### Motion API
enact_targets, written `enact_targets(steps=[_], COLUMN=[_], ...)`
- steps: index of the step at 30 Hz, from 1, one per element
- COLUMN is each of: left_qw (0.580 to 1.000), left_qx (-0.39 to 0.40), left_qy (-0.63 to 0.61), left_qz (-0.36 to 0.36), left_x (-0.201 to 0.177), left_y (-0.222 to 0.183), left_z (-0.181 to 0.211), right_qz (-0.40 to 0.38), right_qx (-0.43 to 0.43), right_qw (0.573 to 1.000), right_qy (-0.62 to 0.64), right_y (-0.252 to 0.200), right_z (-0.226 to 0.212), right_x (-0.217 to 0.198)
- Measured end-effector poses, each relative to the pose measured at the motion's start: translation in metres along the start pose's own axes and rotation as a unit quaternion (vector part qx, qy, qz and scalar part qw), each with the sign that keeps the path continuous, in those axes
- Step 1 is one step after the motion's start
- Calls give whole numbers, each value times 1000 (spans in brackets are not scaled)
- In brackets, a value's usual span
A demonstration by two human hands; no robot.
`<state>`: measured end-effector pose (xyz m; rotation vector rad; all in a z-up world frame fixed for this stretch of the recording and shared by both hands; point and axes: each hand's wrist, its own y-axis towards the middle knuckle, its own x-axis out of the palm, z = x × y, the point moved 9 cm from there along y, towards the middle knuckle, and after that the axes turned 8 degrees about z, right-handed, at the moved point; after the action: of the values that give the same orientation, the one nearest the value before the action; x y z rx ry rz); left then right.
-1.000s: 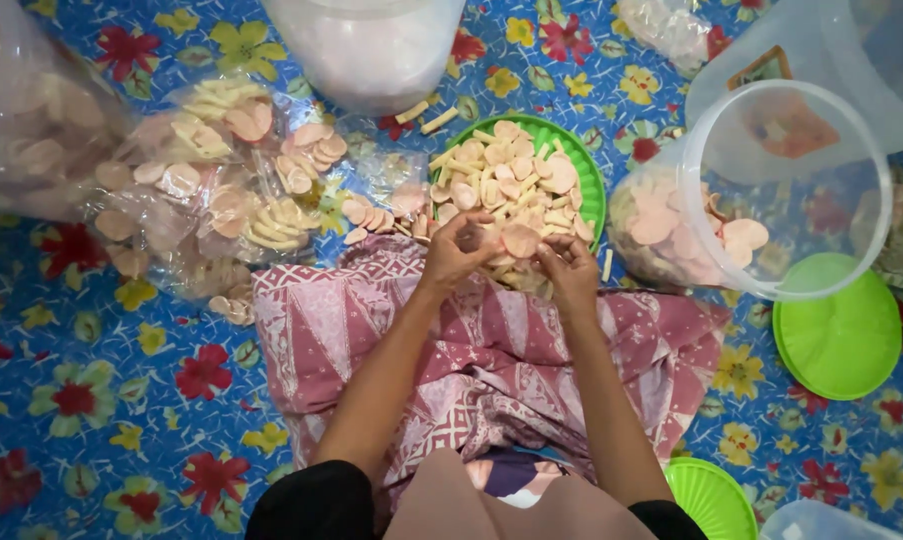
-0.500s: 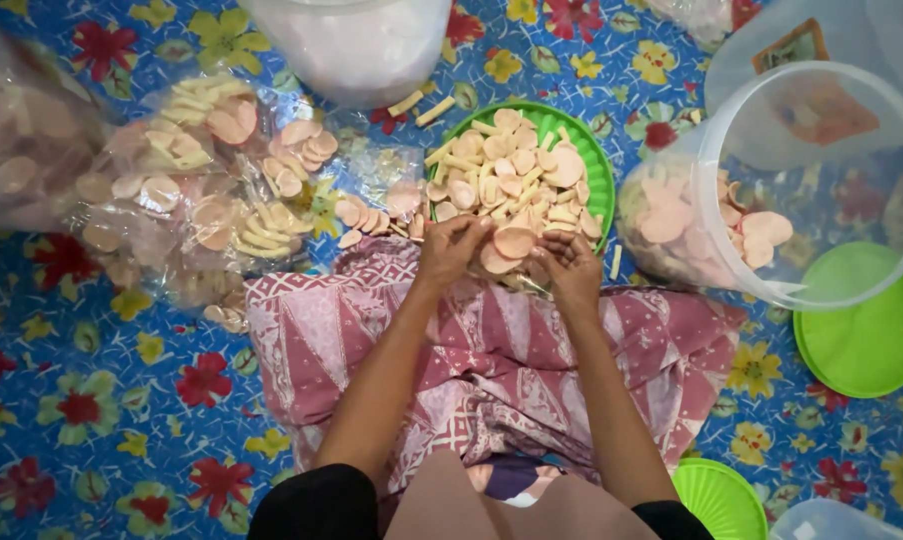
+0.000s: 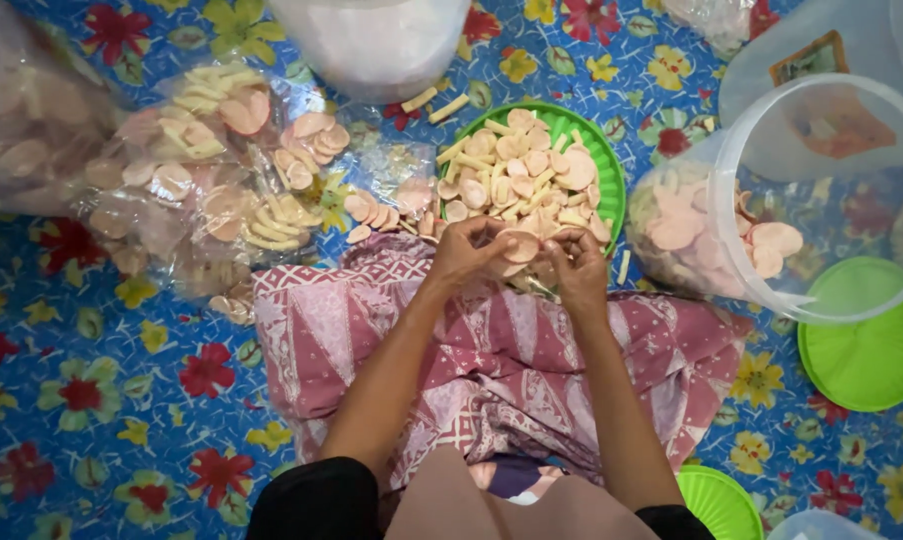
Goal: Sorting and packaging small food items from large containers into bags and bins
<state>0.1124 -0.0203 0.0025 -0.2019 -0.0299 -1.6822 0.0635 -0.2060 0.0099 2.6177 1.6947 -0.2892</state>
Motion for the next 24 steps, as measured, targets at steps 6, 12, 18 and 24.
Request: enact_targets(steps=[6,12,18,24], left_qw=[999,996,994,986], left_qx=[21,4,24,115], left_qy=[3,-55,-40,7], left_qz=[-28,-64,-99,-119], left_x=[5,15,16,24], left_y=[1,-11,-29,-54], left_z=[-11,1,27,69], right_qz=[26,19,-13,-84], right_qx=[-21,29,8,-42], right_qw=[998,999,999,995], right_qy=[-58,23,47,-32], right_y=[-20,-42,-49,-58], right_z=[-43,-58,-53,-59], right_x=[-1,2,-2,-1])
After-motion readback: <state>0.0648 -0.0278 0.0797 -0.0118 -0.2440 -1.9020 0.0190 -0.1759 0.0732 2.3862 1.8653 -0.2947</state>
